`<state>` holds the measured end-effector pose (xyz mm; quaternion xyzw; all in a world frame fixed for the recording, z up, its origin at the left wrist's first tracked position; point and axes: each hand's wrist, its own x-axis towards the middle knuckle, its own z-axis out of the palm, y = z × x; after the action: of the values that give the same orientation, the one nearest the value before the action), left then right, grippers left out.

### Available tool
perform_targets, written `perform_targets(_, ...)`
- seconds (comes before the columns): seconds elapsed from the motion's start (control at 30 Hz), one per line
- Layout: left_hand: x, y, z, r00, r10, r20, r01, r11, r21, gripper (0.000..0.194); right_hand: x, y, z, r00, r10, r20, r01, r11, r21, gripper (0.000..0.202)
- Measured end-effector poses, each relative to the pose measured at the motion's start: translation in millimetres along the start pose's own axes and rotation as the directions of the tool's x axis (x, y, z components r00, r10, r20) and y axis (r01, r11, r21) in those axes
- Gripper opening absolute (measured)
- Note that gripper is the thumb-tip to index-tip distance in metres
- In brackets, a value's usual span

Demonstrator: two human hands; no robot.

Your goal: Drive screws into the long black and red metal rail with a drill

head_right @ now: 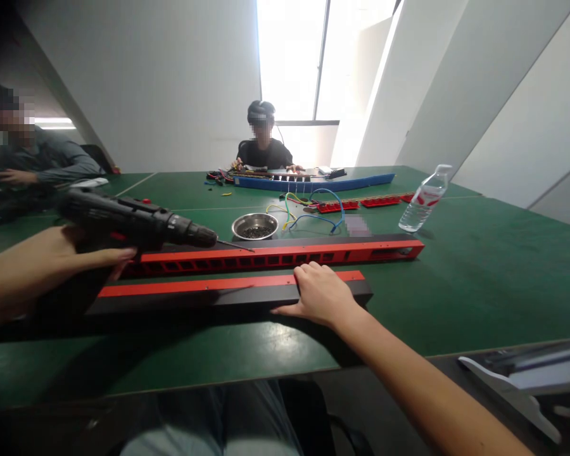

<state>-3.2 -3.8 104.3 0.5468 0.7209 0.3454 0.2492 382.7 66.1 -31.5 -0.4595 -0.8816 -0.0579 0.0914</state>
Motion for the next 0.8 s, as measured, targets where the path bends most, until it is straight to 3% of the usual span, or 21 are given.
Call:
perform_targets(0.07, 0.0, 0.9, 15.0, 0.983, -0.134, 0.128, 0.157, 0.969, -0.190, 0.041, 11.4, -20.3, 2.3, 1.000, -0.007, -0.002, 0.007, 0.999, 0.035, 0.083)
perform_targets(0.13, 5.1, -3.1, 28.6, 0.945, -0.191, 0.267, 0.274, 0.907, -0.321, 0.038, 21.3, -39.9, 3.4, 1.000, -0.006, 0.001, 0.006, 0.997, 0.077, 0.084)
perform_targets(0.27, 24.0, -25.9, 51.7, 0.897, -0.137, 0.420, 0.353, 0.794, -0.495, 0.033, 32.0, -64.8, -0.4, 1.000, 0.012, -0.001, -0.012, 0.983, 0.185, 0.082)
perform_targets(0.33, 31.3, -40.0, 62.4, 0.879, -0.113, 0.464, 0.398, 0.712, -0.579, 0.029, 34.2, -65.6, -3.5, 0.999, 0.037, -0.002, -0.034, 0.943, 0.331, 0.075)
perform_targets(0.4, 34.7, -52.2, 71.7, 0.875, -0.100, 0.474, 0.421, 0.643, -0.640, 0.026, 37.3, -58.5, -4.9, 0.992, 0.122, -0.020, -0.088, 0.805, 0.586, 0.066)
perform_targets(0.47, 34.9, -61.0, 78.3, 0.883, -0.073, 0.463, 0.406, 0.611, -0.679, 0.022, 43.6, -46.2, -4.2, 0.965, 0.261, -0.017, -0.132, 0.542, 0.830, 0.057)
perform_targets(0.53, 33.5, -66.0, 81.4, 0.890, -0.047, 0.454, 0.392, 0.586, -0.709, 0.020, 54.0, -32.5, -2.9, 0.928, 0.368, 0.050, -0.163, 0.282, 0.945, 0.051)
perform_targets(0.6, 32.1, -68.6, 81.6, 0.887, -0.036, 0.461, 0.400, 0.560, -0.726, 0.018, 67.9, -20.9, -3.6, 0.905, 0.402, 0.141, -0.202, 0.114, 0.973, 0.049)
perform_targets(0.67, 31.1, -70.5, 80.5, 0.884, -0.029, 0.466, 0.404, 0.547, -0.733, 0.018, 83.8, -13.5, -7.2, 0.902, 0.404, 0.154, -0.185, 0.038, 0.982, 0.050)
perform_targets(0.8, 28.5, -74.4, 79.7, 0.901, 0.026, 0.434, 0.362, 0.507, -0.782, 0.014, 113.6, -11.4, -16.1, 0.921, 0.390, 0.031, -0.096, 0.148, 0.984, 0.049)
